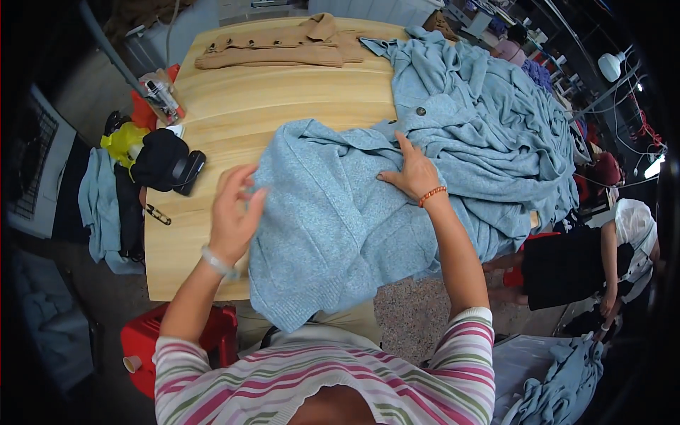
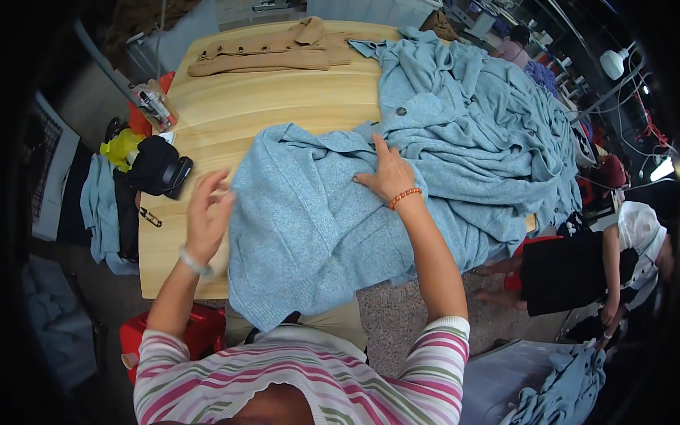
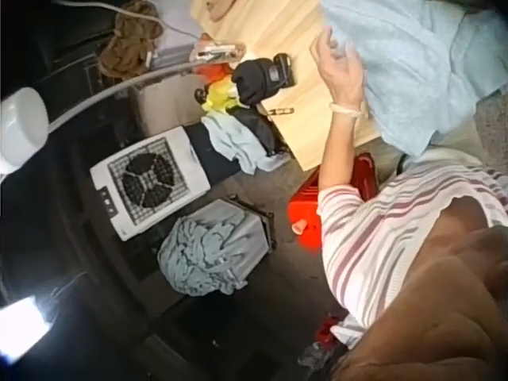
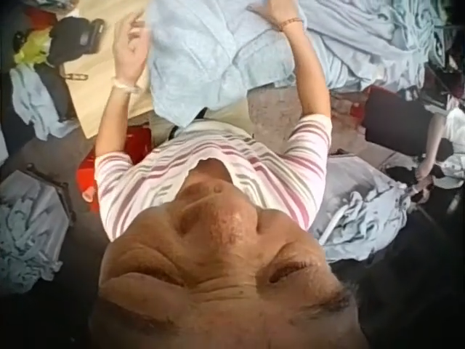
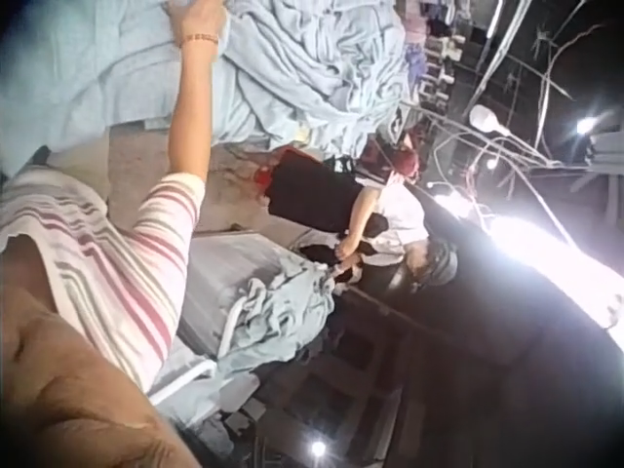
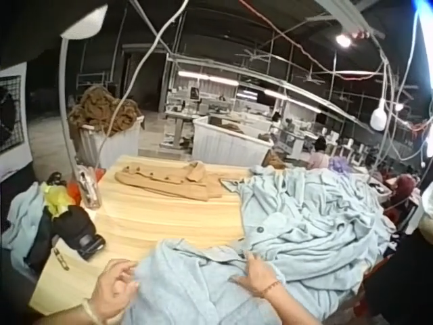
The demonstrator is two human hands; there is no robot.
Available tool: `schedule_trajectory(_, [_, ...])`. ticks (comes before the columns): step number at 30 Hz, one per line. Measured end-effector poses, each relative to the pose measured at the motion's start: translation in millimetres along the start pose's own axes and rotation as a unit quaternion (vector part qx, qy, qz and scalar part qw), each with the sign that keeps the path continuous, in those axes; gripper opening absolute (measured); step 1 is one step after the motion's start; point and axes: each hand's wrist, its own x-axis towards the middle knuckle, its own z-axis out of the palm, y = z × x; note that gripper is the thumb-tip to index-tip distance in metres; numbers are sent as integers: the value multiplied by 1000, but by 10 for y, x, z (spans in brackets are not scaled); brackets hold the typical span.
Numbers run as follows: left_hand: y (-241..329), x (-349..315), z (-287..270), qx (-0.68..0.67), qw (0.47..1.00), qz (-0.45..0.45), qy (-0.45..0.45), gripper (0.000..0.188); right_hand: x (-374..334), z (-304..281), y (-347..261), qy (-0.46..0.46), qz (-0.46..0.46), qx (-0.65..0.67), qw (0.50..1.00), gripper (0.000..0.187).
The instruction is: Inspecting a knitted cardigan and trimming loose threads using small clippers.
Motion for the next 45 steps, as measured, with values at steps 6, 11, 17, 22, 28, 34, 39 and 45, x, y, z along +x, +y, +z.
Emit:
schedule_trajectory(6, [-99,952,708,215,973,70,-38,78,-227,-661,-375,-108,-85,197,971,45])
schedule_trajectory(11, [137,1090,861,113,981,53,-147,22,-1075,-1561,-527,-10,-235,251,939,29])
schedule_trajectory(17, [1016,1671,867,-206,973,-62,-82,22,-1429,-1863,-136,270,-119,39,955,24])
schedule_trajectory(22, [2412,2357,568,-547,776,183,-255,20,-1520,-2240,293,503,-48,-98,857,24])
schedule_trajectory(28, [2895,2219,-180,-481,787,310,-234,28,-1974,-2744,331,549,-47,-116,827,23])
schedule_trajectory(34, [1113,1807,-512,-382,911,69,-138,21,-2109,-1984,26,197,-26,143,969,26])
schedule_trajectory(39, [-54,916,-489,68,987,-127,-69,28,-2078,-967,-634,6,-277,226,934,51])
schedule_trajectory(45, [487,-566,-26,-248,879,-41,-404,70,-1825,-365,-1151,-151,-264,318,898,33])
